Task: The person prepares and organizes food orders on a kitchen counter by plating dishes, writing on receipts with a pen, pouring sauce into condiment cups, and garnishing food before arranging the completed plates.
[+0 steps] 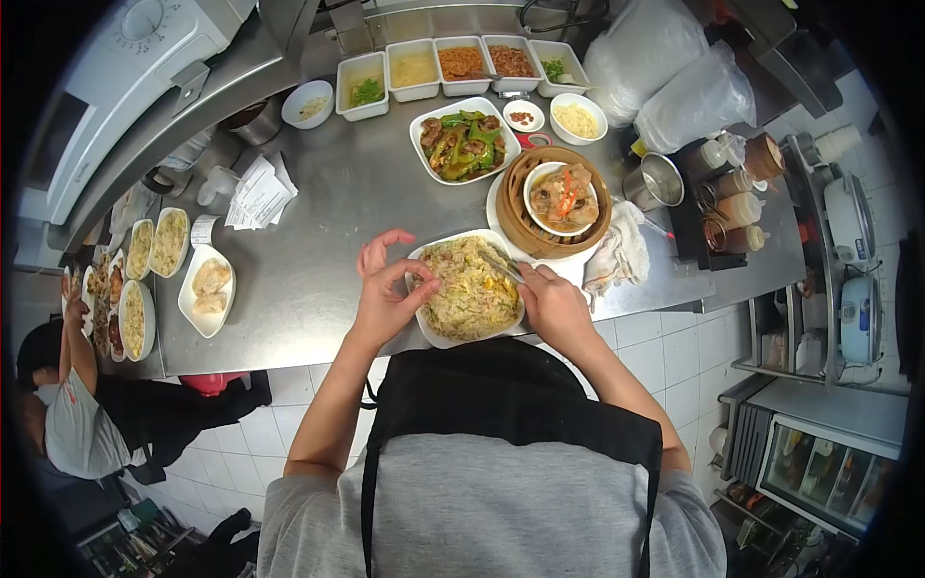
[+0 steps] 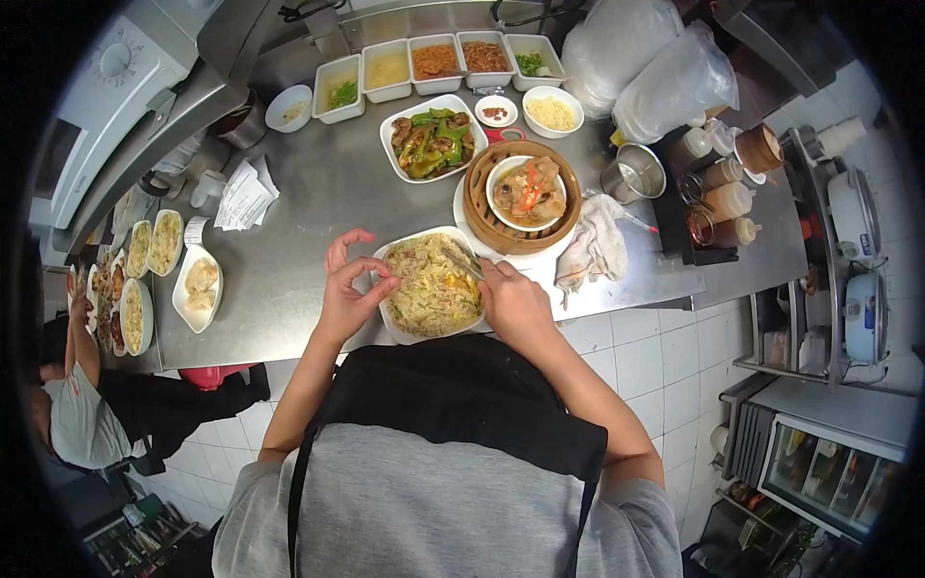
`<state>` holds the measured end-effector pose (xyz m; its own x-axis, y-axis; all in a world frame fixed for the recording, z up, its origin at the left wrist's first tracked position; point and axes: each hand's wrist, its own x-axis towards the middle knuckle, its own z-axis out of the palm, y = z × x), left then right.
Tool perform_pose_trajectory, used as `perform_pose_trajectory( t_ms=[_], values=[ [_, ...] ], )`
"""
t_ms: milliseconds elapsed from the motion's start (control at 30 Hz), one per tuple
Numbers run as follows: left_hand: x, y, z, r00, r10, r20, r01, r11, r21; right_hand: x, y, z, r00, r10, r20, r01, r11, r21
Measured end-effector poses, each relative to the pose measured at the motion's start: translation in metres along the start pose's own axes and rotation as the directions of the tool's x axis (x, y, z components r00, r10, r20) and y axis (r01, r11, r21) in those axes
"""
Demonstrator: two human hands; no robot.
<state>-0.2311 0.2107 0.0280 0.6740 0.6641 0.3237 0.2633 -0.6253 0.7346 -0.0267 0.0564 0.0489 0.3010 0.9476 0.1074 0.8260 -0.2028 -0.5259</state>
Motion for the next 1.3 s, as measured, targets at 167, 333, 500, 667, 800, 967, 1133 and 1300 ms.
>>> perform_pose_trajectory(
  t_ms=[167, 333, 500, 667, 800, 967, 1133, 1300],
  values=[
    [-0.025, 0.003, -0.004, 0.992, -0.108, -0.067, 0.107, 0.994, -0.025, -0.011, -0.015, -0.014, 0.987, -0.092, 0.133, 0.062, 0.975, 0.212],
    [-0.035, 0.014, -0.002, 0.986, -0.151, -0.073, 0.146, 0.987, -0.067, -0.015, -0.030, -0.016, 0.983, -0.128, 0.135, 0.125, 0.992, 0.035],
    [-0.044, 0.007, 0.006, 0.980, -0.157, -0.126, 0.160, 0.987, 0.014, -0.015, -0.035, -0.015, 0.966, -0.226, 0.127, 0.227, 0.974, 0.005],
    [-0.051, 0.009, 0.015, 0.988, -0.119, -0.096, 0.133, 0.979, 0.155, -0.016, -0.041, -0.028, 0.955, -0.214, 0.208, 0.225, 0.974, -0.032],
    [-0.051, 0.022, 0.017, 0.983, -0.140, -0.117, 0.154, 0.980, 0.124, -0.018, -0.029, -0.018, 0.939, -0.227, 0.259, 0.248, 0.968, -0.051],
    [-0.041, 0.037, 0.003, 0.976, -0.153, -0.155, 0.161, 0.986, 0.040, -0.016, -0.019, -0.026, 0.941, -0.215, 0.262, 0.224, 0.975, -0.001],
    [-0.027, 0.068, 0.002, 0.995, -0.100, -0.012, 0.100, 0.961, 0.258, -0.003, 0.007, -0.080, 0.961, -0.176, 0.211, 0.127, 0.965, 0.228],
    [-0.039, 0.076, 0.001, 0.969, -0.183, -0.166, 0.221, 0.940, 0.259, 0.035, 0.099, -0.145, 0.949, 0.033, -0.315, -0.062, 0.995, -0.083]
  ],
)
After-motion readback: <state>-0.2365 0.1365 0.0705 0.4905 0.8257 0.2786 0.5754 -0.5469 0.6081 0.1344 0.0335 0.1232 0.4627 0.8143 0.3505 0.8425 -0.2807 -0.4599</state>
